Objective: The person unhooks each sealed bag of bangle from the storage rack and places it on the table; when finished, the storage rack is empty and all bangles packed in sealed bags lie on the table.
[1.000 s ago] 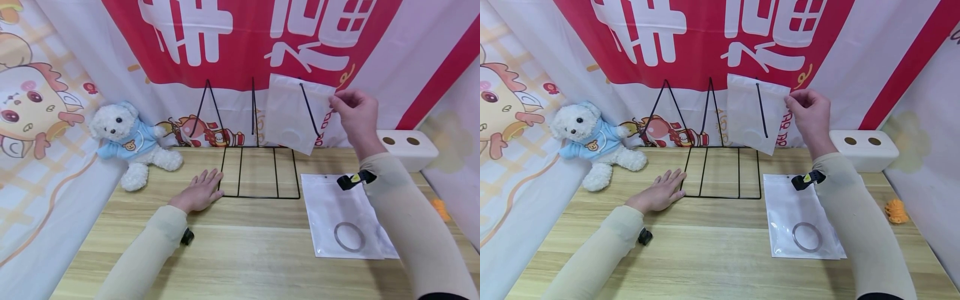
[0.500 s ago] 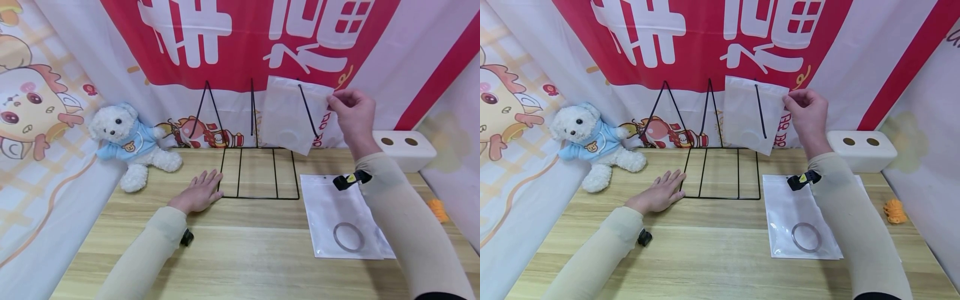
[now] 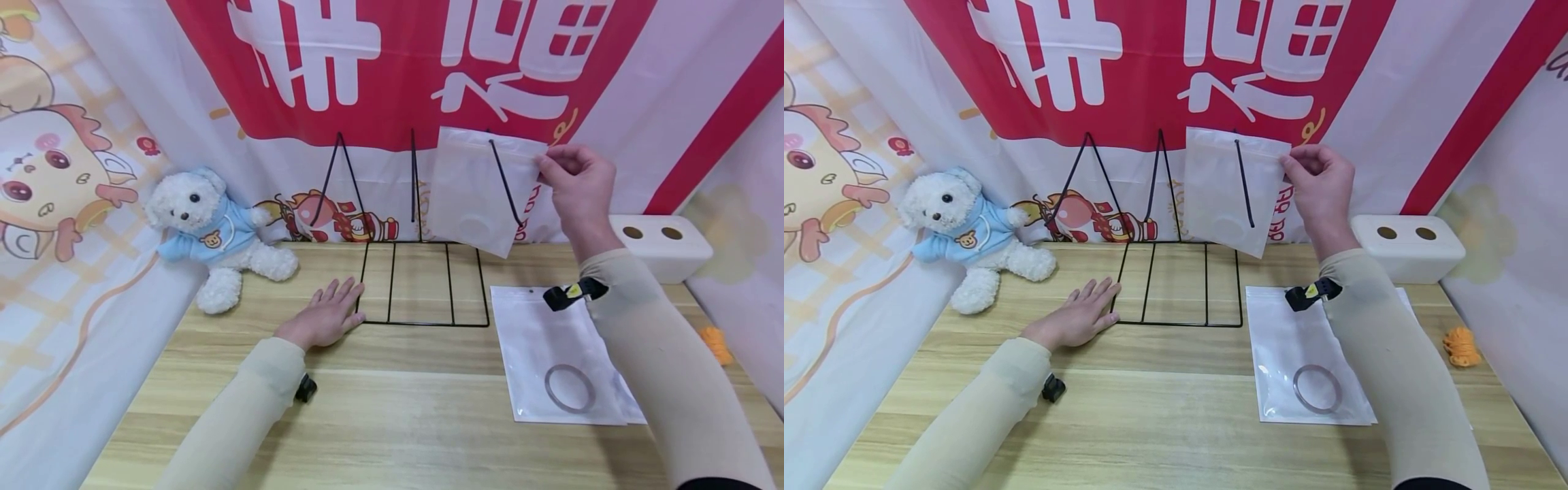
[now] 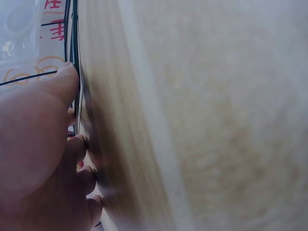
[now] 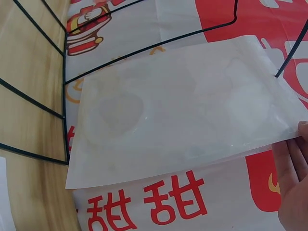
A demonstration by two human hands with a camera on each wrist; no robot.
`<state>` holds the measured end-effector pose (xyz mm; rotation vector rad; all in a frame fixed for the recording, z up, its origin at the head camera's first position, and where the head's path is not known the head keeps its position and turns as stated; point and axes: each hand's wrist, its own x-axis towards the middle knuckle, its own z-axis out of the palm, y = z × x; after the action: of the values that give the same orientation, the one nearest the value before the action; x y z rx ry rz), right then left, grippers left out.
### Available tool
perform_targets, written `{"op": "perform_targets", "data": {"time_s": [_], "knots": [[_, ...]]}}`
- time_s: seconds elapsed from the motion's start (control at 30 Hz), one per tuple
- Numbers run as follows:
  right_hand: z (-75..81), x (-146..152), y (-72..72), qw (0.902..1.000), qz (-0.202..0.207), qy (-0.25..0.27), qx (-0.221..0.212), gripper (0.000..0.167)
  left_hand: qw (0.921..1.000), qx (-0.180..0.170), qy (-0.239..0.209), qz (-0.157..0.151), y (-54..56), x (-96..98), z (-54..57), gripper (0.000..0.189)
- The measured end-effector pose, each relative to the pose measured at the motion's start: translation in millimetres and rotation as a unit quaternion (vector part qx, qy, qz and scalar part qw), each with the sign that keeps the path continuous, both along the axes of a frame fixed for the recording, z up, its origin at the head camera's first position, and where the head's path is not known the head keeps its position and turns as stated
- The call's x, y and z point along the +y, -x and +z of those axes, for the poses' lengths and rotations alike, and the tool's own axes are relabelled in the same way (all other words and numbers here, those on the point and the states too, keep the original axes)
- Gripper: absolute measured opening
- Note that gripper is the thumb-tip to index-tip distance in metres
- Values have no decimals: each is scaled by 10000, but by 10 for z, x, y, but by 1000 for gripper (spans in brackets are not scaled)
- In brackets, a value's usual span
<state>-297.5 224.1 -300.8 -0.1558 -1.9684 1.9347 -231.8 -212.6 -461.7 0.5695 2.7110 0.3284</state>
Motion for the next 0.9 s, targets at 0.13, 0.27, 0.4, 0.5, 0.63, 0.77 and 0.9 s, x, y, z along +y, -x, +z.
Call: {"op": "perform_targets", "data": {"time_s": [0.13,0.27,0.4,0.5,0.63,0.77,0.9], "knots": [[1,1,1,10000,-11,36,-8,45,10000,7,2,-1,-2,1,1,72],[-2,2,-1,10000,-40,13,-22,45,10000,1,-11,-4,-4,5,4,72],[-6,5,-5,10000,-80,-30,-20,43,10000,-13,-18,-4,-8,9,5,72],[-6,6,-6,9999,-101,13,11,44,10000,-13,-27,2,-10,12,7,72],[-5,7,-4,9999,-99,133,48,47,10000,10,-22,-3,-15,15,14,72],[-7,9,-3,9997,-59,243,54,49,10000,5,1,1,-20,11,16,73],[-14,15,-10,9996,-34,261,51,50,10000,41,-26,-26,-15,10,19,72]]}}
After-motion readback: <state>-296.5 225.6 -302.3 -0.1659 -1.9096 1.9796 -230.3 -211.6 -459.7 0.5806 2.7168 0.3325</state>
